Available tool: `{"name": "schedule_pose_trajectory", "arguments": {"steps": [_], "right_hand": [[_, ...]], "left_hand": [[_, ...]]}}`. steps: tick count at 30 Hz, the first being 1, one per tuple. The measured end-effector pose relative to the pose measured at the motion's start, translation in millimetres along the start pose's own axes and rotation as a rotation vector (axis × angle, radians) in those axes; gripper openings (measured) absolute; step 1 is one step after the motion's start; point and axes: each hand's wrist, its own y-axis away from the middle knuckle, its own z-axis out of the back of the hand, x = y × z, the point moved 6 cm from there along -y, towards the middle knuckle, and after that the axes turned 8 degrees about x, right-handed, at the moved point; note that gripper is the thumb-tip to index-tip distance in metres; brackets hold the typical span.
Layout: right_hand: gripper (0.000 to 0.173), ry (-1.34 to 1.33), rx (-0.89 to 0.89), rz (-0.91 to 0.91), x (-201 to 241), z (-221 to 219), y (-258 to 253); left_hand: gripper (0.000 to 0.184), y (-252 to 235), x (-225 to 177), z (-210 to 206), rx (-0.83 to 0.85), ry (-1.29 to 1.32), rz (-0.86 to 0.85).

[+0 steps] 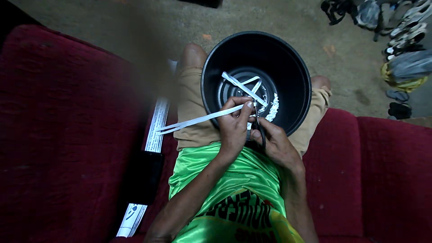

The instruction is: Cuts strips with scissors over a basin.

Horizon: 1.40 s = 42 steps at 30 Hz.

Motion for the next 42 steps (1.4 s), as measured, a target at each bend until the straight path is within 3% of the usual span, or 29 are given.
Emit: {"name": "schedule_pose_trajectory", "arguments": {"steps": [4, 14, 21, 42], "right_hand": [[0.045, 0.01, -0.001, 0.029, 0.4, 0.4, -1.0], [0.029, -0.019, -0.045, 0.021, -2.8, 0.8, 0.1], [0.043, 0.008, 0.022, -0.012, 0.1, -1.1, 1.2], [0.04, 0.016, -0.026, 0.009, 0.2, 1.4, -1.1]], "left_hand": [[0.013, 0.4, 0.6, -0.2, 0.004, 0.006, 0.009], [0.013, -1.4, 0.4, -0.8, -0.001, 0.01, 0.008], [0.013, -0.6, 1.0, -0.8, 0.001, 0.038, 0.037], [0.013, 0.7, 2.7, -3.1, 0.028, 0.02, 0.037]]}}
